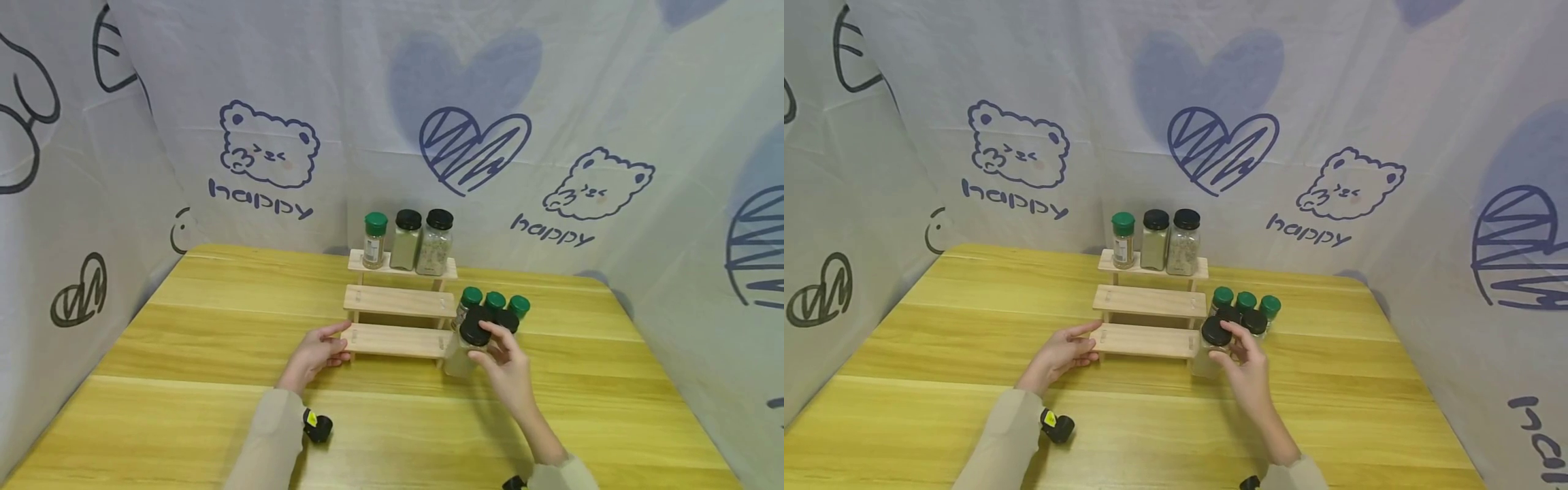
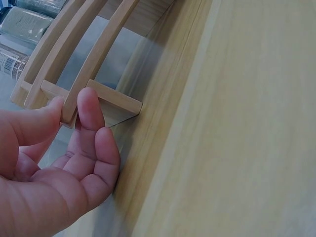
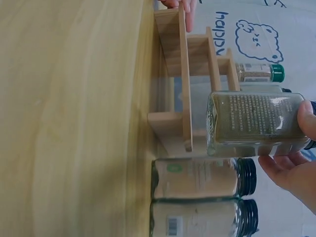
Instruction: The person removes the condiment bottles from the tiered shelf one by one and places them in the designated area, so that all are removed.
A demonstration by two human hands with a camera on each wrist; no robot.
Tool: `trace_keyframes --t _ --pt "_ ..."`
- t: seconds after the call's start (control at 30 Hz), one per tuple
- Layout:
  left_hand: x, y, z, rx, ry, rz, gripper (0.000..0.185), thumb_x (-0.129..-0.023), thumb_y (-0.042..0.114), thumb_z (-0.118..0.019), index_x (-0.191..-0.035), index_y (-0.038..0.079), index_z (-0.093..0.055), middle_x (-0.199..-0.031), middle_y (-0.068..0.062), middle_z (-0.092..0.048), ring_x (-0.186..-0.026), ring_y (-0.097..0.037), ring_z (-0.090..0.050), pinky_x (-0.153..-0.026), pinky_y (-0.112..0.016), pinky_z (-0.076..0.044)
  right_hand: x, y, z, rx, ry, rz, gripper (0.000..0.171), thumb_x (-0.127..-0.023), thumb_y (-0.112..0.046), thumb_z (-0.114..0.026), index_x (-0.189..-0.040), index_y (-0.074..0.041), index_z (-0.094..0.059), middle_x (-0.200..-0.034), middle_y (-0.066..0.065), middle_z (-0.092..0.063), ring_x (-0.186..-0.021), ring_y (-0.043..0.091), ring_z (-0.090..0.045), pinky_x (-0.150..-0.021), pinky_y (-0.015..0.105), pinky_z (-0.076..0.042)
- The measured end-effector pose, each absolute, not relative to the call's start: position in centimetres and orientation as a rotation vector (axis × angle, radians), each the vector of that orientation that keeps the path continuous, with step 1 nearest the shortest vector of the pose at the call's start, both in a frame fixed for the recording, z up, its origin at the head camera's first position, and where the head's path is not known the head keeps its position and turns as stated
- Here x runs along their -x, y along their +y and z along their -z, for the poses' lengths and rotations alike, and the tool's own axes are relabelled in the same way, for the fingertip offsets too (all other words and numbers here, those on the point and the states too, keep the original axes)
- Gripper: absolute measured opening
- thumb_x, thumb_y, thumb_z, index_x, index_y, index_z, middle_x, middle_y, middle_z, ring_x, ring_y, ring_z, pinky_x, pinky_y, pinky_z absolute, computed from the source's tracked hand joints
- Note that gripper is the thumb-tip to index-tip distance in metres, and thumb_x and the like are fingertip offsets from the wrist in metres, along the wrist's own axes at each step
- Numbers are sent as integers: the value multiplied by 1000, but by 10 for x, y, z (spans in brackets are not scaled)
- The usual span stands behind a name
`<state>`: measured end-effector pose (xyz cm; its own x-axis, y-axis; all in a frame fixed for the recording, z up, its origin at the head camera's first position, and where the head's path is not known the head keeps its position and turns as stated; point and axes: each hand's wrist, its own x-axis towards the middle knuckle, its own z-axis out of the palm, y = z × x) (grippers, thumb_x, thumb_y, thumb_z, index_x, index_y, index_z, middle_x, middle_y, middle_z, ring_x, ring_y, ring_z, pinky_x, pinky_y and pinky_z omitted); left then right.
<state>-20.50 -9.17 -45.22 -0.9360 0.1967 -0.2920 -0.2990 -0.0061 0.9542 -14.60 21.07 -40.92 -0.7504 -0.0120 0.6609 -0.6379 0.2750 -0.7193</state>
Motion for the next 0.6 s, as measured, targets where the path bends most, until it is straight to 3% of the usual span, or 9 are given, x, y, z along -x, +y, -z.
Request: trace_keyframes --t 0.2,0.6 --pt "205 -92 452 107 1941 -2001 43 -90 1 -49 -132 3 -42 -76 -6 -55 -64 -14 -59 -63 -28 -46 140 224 413 -530 -2020 -1499 47 -64 26 -62 -108 16 -51 -109 5 -55 -101 4 -52 -74 16 -45" --pt "205 -91 452 120 1935 -2002 44 -90 -1 -48 -133 4 -42 -75 -7 -55 -64 -14 -59 -64 -28 -46 134 258 417 -484 -1997 -1518 45 -64 31 -58 -106 21 -48 -106 -2 -55 -98 6 -53 -72 14 -45"
